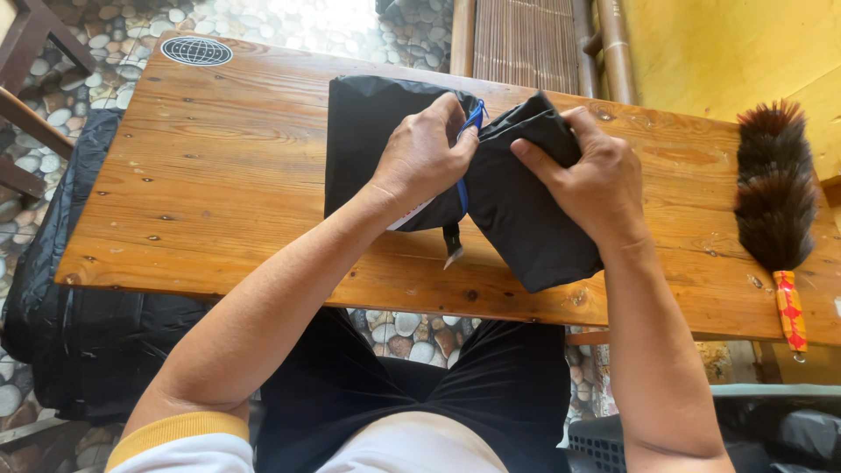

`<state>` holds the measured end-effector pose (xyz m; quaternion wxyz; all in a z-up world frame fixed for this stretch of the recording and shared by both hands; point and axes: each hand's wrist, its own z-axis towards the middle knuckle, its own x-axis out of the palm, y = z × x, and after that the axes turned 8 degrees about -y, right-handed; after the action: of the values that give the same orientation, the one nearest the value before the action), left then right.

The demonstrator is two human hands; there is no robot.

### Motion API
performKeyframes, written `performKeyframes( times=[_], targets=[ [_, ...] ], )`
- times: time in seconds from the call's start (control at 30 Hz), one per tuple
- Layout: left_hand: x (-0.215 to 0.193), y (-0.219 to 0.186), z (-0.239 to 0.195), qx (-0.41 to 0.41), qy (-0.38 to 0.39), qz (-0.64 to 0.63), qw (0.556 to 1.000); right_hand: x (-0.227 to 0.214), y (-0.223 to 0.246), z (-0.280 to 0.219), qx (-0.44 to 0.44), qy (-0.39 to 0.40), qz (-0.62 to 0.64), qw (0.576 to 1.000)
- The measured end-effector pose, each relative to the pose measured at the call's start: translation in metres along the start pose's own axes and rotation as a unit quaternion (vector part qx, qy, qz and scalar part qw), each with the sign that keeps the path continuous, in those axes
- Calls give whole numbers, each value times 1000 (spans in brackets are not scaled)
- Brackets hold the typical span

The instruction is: The person places a small package on a wooden table and brushes it with a feather duster. They then retrieve a larger black plastic bag, place it on the table, and brush it. The person folds the bag into a smaller rectangular shape, ties it with a blue cord, and places it into a basket.

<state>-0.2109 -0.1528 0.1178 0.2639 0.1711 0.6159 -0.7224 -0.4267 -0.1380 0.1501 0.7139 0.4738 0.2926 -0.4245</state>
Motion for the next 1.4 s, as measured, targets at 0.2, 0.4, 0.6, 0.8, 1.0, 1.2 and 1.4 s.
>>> performKeyframes(
  times=[0.2,0.4,0.6,0.8,1.0,1.2,1.4],
  targets=[
    [-1,20,2,46,3,-56,997,12,5,-4,-38,-35,45,998],
    [2,26,-1,83,18,-95,992,5,1,2,-142,-64,-1,988],
    [10,45,-16,122,17,-61,991,38,-4,-8,-217,-64,-99,969],
    [-8,44,-21,72,4,7,997,53,3,-16,-269,-87,-155,947],
    [-21,41,-14,83,-36,49,995,52,18,-21,-302,-75,-196,930],
    [-29,40,-11,33,-12,-26,999,55,19,-15,-329,-48,-182,925],
    [-35,38,-13,13,-11,-78,997,50,28,-11,-356,-9,-175,918]
  ],
)
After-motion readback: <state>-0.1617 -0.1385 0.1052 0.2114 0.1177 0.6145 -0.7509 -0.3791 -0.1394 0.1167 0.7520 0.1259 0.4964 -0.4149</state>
